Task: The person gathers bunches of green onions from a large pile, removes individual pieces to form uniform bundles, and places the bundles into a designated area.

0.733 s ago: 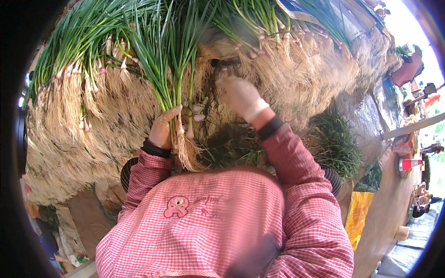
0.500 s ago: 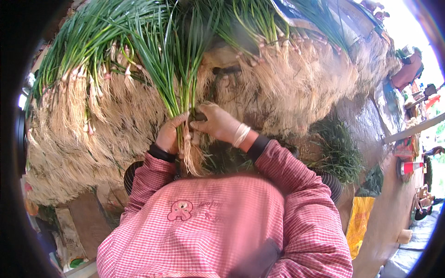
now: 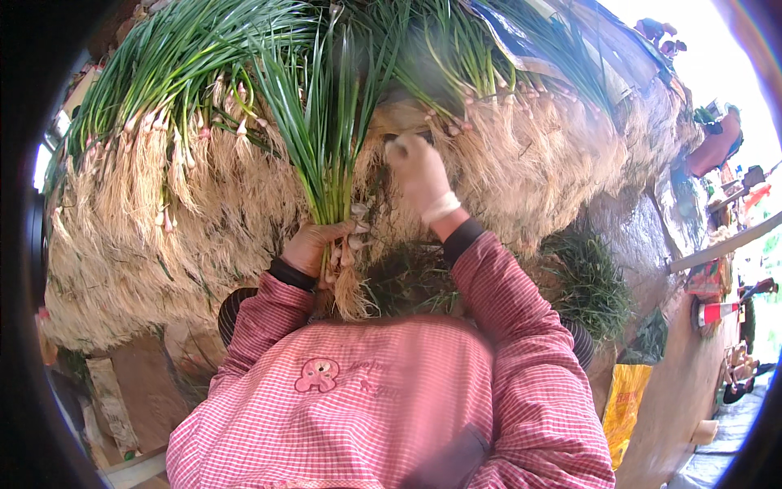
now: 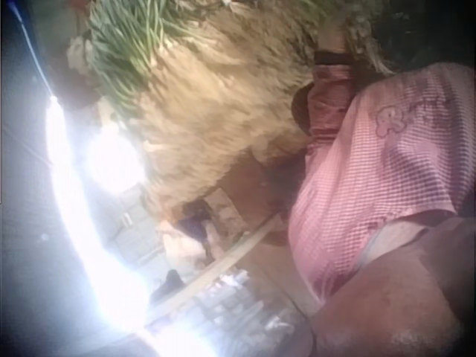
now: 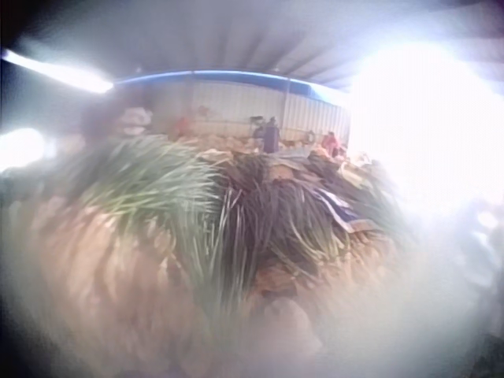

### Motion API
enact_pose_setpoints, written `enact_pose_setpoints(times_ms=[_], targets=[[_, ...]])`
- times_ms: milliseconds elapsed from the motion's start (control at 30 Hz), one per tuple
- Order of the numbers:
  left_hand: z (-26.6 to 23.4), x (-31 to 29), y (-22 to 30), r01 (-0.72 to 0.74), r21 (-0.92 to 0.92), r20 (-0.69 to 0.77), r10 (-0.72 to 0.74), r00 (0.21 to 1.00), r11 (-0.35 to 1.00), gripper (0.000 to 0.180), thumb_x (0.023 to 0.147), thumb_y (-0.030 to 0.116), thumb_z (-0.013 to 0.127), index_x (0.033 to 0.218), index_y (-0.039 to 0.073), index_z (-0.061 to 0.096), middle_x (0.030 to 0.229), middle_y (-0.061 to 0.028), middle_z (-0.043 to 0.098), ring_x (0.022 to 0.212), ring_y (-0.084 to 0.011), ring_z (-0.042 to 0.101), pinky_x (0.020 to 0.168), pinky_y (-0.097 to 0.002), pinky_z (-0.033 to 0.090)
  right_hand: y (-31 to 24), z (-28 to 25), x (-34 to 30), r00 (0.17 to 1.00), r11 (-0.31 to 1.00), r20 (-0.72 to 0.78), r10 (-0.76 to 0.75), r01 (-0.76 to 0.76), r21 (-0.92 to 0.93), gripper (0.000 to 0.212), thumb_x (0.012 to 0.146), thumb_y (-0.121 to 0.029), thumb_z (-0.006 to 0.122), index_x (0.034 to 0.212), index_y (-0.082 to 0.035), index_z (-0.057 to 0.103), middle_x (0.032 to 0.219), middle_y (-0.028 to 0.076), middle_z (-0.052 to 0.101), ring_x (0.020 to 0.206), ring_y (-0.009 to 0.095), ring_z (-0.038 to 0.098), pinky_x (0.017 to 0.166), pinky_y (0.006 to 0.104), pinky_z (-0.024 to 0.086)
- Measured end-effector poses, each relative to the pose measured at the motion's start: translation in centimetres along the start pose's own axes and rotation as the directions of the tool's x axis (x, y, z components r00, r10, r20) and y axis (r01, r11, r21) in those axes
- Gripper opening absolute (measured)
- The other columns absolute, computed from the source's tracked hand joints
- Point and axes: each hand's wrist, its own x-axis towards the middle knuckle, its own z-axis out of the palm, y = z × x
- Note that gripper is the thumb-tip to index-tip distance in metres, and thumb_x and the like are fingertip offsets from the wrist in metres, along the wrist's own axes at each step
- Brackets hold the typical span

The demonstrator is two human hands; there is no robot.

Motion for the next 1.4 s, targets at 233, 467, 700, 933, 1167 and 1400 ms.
enact_pose_setpoints(times_ms=[233, 467, 700, 933, 1167, 1400], targets=[[1.7, 0.8, -1.2, -0.101, -0.035, -0.037, 0.1, 0.994, 0.994, 0.019, 0.094, 0.015, 0.063, 0.108, 0.003, 0.064, 0.079, -0.0066, 0.068, 0.058, -0.0127, 0.063, 0.046, -0.0239, 0.05, -1.9, 3.7, 4.5, 0.981, 0.986, 0.149, 0.125, -0.14, 0.091, 0.046, 0.095, -0.031, 0.064, 0.123, 0.004, 0.056, 0.106, 0.019, 0.067, 0.098, 0.027, 0.063, 0.089, 0.0351, 0.049], [1.7, -0.9, 0.4, 0.017, -0.155, -0.086, -0.031, 0.996, 0.988, 0.02, 0.094, 0.026, 0.064, 0.097, 0.006, 0.064, 0.068, -0.0022, 0.062, 0.047, -0.0157, 0.057, 0.04, -0.0258, 0.046, -1.7, 0.8, -2.8, 0.962, 0.385, 0.272, 0.038, -0.265, 0.884, 0.028, 0.101, -0.031, 0.052, 0.098, -0.004, 0.059, 0.065, -0.007, 0.048, 0.053, 0.006, 0.041, 0.046, 0.0229, 0.035], [1.8, -0.8, 1.0, -0.34, -0.176, 0.165, 0.369, 0.915, 0.924, 0.022, 0.092, 0.022, 0.068, 0.102, 0.003, 0.064, 0.075, -0.0049, 0.065, 0.055, -0.0158, 0.062, 0.044, -0.0277, 0.051, 3.9, -4.4, -2.2, 0.847, 0.65, 0.456, -0.275, 0.513, -0.56, 0.034, 0.098, -0.037, 0.052, 0.111, -0.007, 0.062, 0.089, 0.009, 0.065, 0.074, 0.02, 0.064, 0.069, 0.0357, 0.055], [0.9, 0.9, 0.8, -0.298, -0.119, -0.069, 0.291, 0.954, 0.947, 0.032, 0.092, 0.024, 0.069, 0.118, 0.007, 0.062, 0.075, -0.0039, 0.064, 0.052, -0.0125, 0.06, 0.047, -0.0251, 0.052, 3.0, -5.7, 8.4, 0.995, -0.089, 0.098, -0.017, 0.096, -0.991, 0.032, 0.091, -0.034, 0.059, 0.105, -0.007, 0.067, 0.1, 0.012, 0.068, 0.088, 0.025, 0.067, 0.076, 0.0379, 0.053], [1.2, -0.3, 2.1, -0.373, -0.176, 0.033, 0.384, 0.923, 0.911, 0.052, 0.085, 0.004, 0.067, 0.134, 0.005, 0.048, 0.099, -0.0113, 0.067, 0.062, -0.0178, 0.066, 0.051, -0.0253, 0.055, 0.1, -8.2, 7.4, 0.995, 0.955, 0.0, -0.104, 0.1, -0.278, 0.029, 0.093, -0.033, 0.064, 0.102, -0.005, 0.065, 0.085, 0.011, 0.067, 0.071, 0.021, 0.064, 0.07, 0.0381, 0.055], [-0.6, 0.4, 1.1, -0.331, -0.249, 0.114, 0.367, 0.923, 0.91, 0.035, 0.092, 0.015, 0.063, 0.125, 0.006, 0.054, 0.079, -0.0058, 0.068, 0.058, -0.0149, 0.064, 0.056, -0.0265, 0.057, -1.1, -1.4, -1.3, 0.989, 0.941, 0.142, 0.043, 0.008, -0.338, 0.04, 0.098, -0.041, 0.053, 0.109, -0.003, 0.054, 0.081, 0.011, 0.067, 0.068, 0.022, 0.067, 0.061, 0.0352, 0.056]])
